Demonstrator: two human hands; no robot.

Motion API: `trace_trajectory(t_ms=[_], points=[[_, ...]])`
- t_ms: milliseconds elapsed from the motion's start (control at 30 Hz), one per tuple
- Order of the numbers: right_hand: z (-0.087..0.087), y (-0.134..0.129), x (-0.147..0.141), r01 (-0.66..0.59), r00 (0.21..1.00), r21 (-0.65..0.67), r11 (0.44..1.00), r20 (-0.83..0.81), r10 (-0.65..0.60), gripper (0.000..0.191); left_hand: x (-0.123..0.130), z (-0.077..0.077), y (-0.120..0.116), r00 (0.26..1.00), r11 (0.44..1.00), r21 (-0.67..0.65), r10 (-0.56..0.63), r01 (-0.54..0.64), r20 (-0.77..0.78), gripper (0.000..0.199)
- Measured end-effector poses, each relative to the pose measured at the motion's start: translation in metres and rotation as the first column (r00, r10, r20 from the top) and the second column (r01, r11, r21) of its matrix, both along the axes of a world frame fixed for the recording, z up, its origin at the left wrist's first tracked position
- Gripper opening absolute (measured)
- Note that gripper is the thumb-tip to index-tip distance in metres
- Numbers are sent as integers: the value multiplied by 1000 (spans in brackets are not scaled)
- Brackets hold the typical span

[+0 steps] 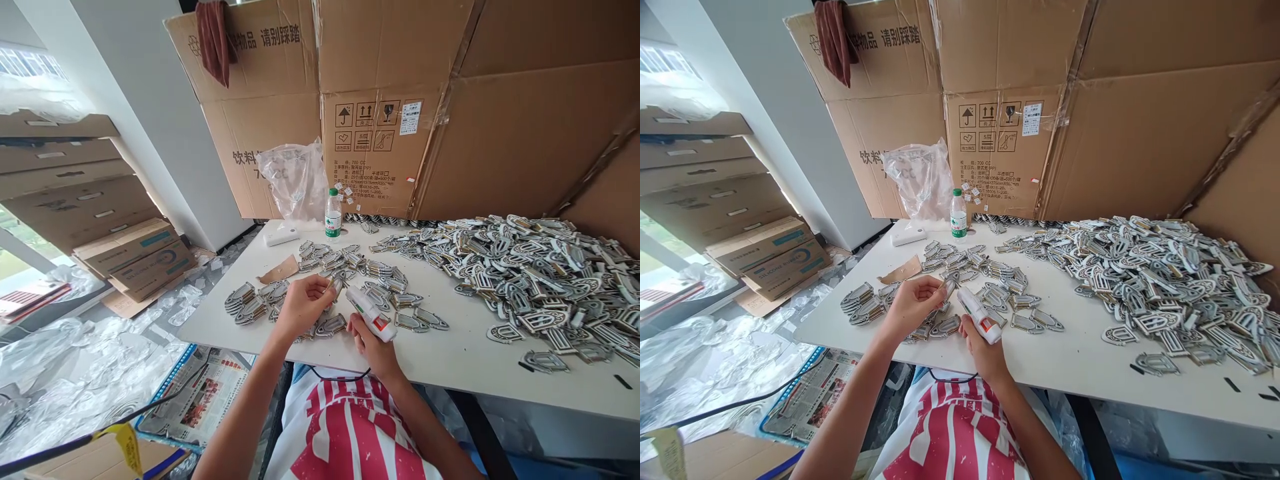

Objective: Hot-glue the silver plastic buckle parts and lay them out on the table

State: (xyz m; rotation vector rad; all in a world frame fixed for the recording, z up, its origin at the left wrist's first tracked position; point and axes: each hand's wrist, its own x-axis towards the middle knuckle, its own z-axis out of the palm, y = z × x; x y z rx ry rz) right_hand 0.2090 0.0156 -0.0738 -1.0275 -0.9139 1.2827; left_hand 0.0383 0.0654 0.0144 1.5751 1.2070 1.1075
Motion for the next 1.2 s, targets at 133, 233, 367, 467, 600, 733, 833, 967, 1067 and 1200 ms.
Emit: trace_trajectory(t_ms=[133, 233, 367, 467, 600, 733, 833, 967, 1067, 1200], points=[[2, 0, 1, -8, 1000, -11, 1000, 27, 8, 51, 1, 3, -2, 1000, 1000, -13, -13, 13, 17, 23], [-1, 0, 1, -1, 999, -16, 1000, 35, 1, 50, 1, 2, -2, 1000, 1000, -11, -11, 11, 19, 22], [-8, 1, -1, 39, 999, -30, 999, 21, -39, 49, 2, -1, 0, 1000, 1000, 1, -13, 13, -7, 24], [-11, 3, -2, 61, 998, -43, 997, 9, -61, 48, 2, -3, 2, 999, 1000, 14, -12, 12, -32, 24], [-9, 6, -1, -3, 1000, -22, 1000, -20, 3, 39, 2, -5, 4, 994, 997, 71, 13, -6, -105, 20], [-3, 7, 2, -36, 998, -20, 999, -46, 35, 43, 1, -5, 5, 963, 978, 207, 77, -23, -260, 16], [2, 6, 4, -49, 995, -35, 998, -87, 45, 47, 0, -4, 5, 924, 956, 293, 114, -2, -364, 14], [6, 6, 5, -59, 994, -56, 997, -95, 53, 52, -6, -3, 7, 855, 917, 393, 145, 74, -498, 14], [10, 6, 5, -65, 995, -74, 995, -82, 58, 57, -8, -3, 8, 819, 904, 415, 159, 104, -551, 16], [13, 7, 5, -65, 996, -114, 991, -66, 58, 58, -5, -9, 12, 850, 929, 368, 162, 39, -501, 12]])
